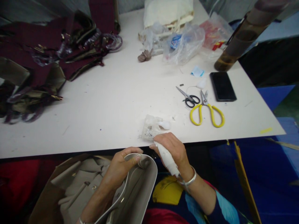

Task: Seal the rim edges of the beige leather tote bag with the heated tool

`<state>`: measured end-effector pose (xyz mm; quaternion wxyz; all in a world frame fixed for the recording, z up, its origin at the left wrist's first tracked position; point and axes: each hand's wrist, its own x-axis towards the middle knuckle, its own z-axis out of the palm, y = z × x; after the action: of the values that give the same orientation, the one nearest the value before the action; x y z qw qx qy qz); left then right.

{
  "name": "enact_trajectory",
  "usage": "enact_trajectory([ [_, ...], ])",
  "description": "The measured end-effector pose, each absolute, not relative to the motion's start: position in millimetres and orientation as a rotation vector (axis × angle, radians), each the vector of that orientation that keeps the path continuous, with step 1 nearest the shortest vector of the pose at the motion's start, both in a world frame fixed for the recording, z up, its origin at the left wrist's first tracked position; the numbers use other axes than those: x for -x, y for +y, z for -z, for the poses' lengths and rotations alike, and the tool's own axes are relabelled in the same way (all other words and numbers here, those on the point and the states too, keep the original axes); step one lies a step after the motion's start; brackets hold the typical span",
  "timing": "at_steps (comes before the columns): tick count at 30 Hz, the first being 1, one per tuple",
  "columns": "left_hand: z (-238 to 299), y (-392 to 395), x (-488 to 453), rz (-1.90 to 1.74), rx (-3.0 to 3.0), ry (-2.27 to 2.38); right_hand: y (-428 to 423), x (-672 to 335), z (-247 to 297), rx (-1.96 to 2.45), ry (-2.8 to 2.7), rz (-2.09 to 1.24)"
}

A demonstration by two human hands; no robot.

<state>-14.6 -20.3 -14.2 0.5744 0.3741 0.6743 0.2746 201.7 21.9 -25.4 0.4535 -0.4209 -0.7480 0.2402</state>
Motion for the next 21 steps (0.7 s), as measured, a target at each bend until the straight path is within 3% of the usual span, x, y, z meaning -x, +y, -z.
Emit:
enact_trajectory([
  [10, 9.5, -20.4, 15.3, -0.626, -0.83, 1.528, 15.6, -203.7, 23.5, 1.09, -1.792, -0.645],
  [16, 5.6, -18.8, 15.4, -0.59, -0.804, 1.467, 4.5, -208.0, 19.0, 1.134, -1.45, -1.332],
  [21, 4.7, -18.5, 15.7, -0.584, -0.834, 1.417, 1.1, -204.6, 22.3, 1.087, -1.418, -1.531],
])
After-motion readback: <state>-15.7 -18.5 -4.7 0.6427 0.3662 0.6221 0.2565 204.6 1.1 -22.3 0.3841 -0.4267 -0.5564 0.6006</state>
